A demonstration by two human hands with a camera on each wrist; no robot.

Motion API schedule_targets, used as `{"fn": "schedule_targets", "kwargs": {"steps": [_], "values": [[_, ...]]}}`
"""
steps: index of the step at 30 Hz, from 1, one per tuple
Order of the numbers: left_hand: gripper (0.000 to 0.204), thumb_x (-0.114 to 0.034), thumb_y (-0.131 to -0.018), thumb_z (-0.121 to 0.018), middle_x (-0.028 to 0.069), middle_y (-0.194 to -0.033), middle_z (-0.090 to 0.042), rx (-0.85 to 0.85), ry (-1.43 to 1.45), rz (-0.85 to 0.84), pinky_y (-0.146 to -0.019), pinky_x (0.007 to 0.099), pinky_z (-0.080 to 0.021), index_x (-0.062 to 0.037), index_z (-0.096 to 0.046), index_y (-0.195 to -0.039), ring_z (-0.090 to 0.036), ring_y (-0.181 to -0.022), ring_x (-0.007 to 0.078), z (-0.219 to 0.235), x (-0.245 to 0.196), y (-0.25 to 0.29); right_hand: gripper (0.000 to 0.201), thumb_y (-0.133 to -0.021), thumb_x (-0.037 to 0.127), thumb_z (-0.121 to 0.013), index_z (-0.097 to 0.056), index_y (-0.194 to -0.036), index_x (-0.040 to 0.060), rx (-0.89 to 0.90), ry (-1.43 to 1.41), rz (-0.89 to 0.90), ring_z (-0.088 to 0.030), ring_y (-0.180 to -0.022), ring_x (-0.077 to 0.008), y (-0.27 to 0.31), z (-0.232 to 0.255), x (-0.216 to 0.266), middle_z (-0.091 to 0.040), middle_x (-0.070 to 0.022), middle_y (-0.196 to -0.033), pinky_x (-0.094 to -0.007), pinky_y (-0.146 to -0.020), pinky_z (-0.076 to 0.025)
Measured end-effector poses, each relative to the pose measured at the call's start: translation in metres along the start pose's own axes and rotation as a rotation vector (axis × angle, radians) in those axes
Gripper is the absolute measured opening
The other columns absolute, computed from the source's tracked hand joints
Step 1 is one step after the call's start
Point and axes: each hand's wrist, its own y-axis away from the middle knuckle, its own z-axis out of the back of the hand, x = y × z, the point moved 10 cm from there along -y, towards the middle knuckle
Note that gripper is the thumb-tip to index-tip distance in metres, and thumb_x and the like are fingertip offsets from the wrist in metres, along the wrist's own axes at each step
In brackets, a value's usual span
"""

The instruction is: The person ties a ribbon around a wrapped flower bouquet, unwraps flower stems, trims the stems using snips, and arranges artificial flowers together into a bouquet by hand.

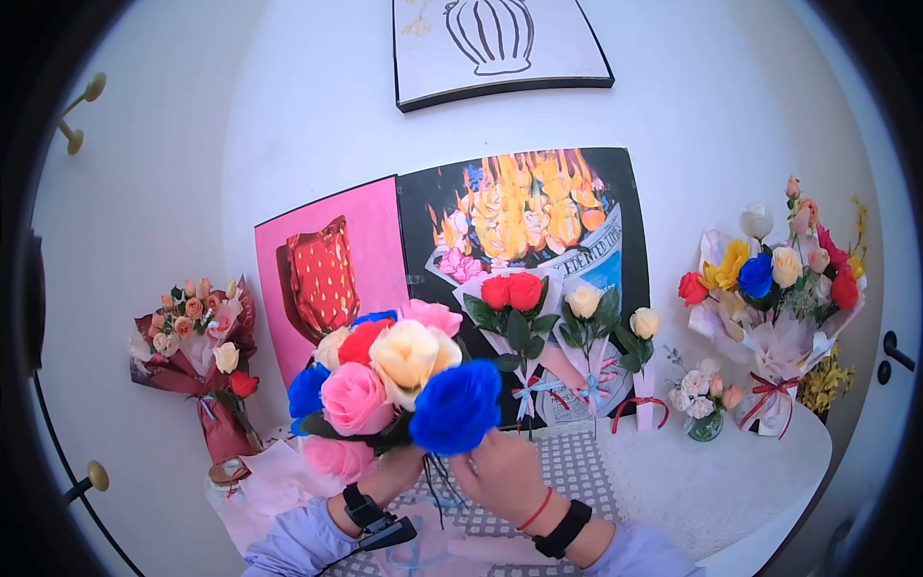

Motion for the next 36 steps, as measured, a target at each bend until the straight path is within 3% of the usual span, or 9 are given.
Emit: {"fn": "schedule_targets", "kwargs": {"steps": [3, 4, 9, 11, 16, 20, 33, 34, 36], "values": [[0.02, -0.012, -0.08, -0.061, 0.001, -0.096, -0.058, 0.139, 0.036, 0.145, -0.076, 0.0261, -0.044, -0.0063, -0.055, -0.098, -0.053, -0.088, 0.0125, -0.013, 0.004, 0.013, 0.014, -0.068, 0.013, -0.062, -0.055, -0.078, 0.0074, 0.092, 0.072, 0.087, -0.053, -0.052, -0.0264, 0.008, -0.013, 0.005, -0.052, -0.0092, -0.063, -0.0367, -0.046, -0.043], [0.022, -0.013, -0.081, -0.06, 0.0029, -0.102, -0.056, 0.229, -0.238, -0.018, -0.079, 0.0259, -0.041, -0.007, -0.054, -0.101, -0.051, -0.093, 0.0136, -0.012, 0.014, 0.014, 0.014, -0.067, 0.016, -0.064, -0.057, -0.078, 0.0096, 0.112, 0.071, 0.038, -0.055, -0.055, -0.0252, 0.008, -0.016, 0.0, -0.056, -0.0077, -0.067, -0.0364, -0.048, -0.044], [0.021, -0.013, -0.082, -0.059, 0.0034, -0.101, -0.056, 0.156, -0.245, 0.015, -0.08, 0.0268, -0.041, -0.0065, -0.054, -0.102, -0.051, -0.092, 0.0138, 0.003, 0.02, 0.013, 0.023, -0.067, 0.01, -0.062, -0.06, -0.09, 0.0123, 0.235, 0.183, 0.015, -0.059, -0.078, -0.0226, 0.028, -0.012, -0.002, -0.061, -0.0044, -0.086, -0.0331, -0.07, -0.047], [0.021, -0.013, -0.082, -0.058, 0.0037, -0.101, -0.056, 0.122, -0.248, 0.036, -0.081, 0.0272, -0.041, -0.0063, -0.054, -0.102, -0.051, -0.092, 0.0139, 0.009, 0.02, 0.014, 0.024, -0.067, 0.015, -0.066, -0.06, -0.09, 0.0118, 0.281, -0.155, -0.169, -0.059, -0.081, -0.0215, 0.033, -0.013, -0.013, -0.061, -0.0038, -0.087, -0.0314, -0.07, -0.047], [0.02, -0.013, -0.084, -0.056, 0.0043, -0.1, -0.057, 0.075, -0.249, 0.088, -0.082, 0.0283, -0.042, -0.0056, -0.054, -0.102, -0.051, -0.092, 0.0141, 0.008, 0.018, 0.015, 0.013, -0.07, 0.016, -0.062, -0.055, -0.077, 0.0077, 0.187, 0.129, 0.179, -0.055, -0.052, -0.0228, 0.028, -0.019, 0.014, -0.052, -0.0072, -0.065, -0.0335, -0.043, -0.043], [0.02, -0.014, -0.085, -0.054, 0.0048, -0.1, -0.057, 0.047, -0.256, 0.132, -0.082, 0.0291, -0.042, -0.0051, -0.054, -0.103, -0.051, -0.092, 0.0143, 0.004, 0.012, 0.017, 0.014, -0.072, 0.014, -0.06, -0.054, -0.082, 0.0054, 0.074, -0.051, -0.124, -0.053, -0.048, -0.0269, 0.002, -0.006, 0.005, -0.053, -0.0114, -0.066, -0.0368, -0.042, -0.041], [0.024, -0.012, -0.083, -0.055, 0.0077, -0.1, -0.058, 0.088, -0.43, -0.161, -0.085, 0.0304, -0.041, -0.0041, -0.053, -0.105, -0.052, -0.092, 0.0177, -0.007, -0.055, 0.017, 0.009, -0.075, 0.01, -0.061, -0.058, -0.082, 0.0043, 0.081, -0.1, -0.201, -0.053, -0.047, -0.0283, 0.005, -0.003, 0.0, -0.054, -0.0114, -0.056, -0.0352, -0.041, -0.038], [0.014, -0.015, -0.082, -0.061, -0.0006, -0.09, -0.058, 0.201, -0.01, -0.18, -0.075, 0.0265, -0.043, -0.0072, -0.057, -0.092, -0.054, -0.085, 0.012, -0.02, -0.077, 0.015, 0.009, -0.075, 0.011, -0.062, -0.058, -0.079, 0.0046, 0.091, -0.052, -0.165, -0.052, -0.046, -0.0286, 0.004, -0.002, 0.003, -0.054, -0.0112, -0.056, -0.0354, -0.041, -0.038], [0.013, -0.016, -0.08, -0.061, 0.0002, -0.087, -0.058, 0.13, -0.125, -0.191, -0.073, 0.0269, -0.044, -0.0073, -0.057, -0.09, -0.054, -0.082, 0.0141, -0.014, -0.066, 0.015, 0.009, -0.074, 0.013, -0.063, -0.059, -0.077, 0.0049, 0.101, -0.006, -0.129, -0.052, -0.046, -0.029, 0.001, -0.001, 0.01, -0.054, -0.0111, -0.056, -0.0357, -0.041, -0.037]]}}
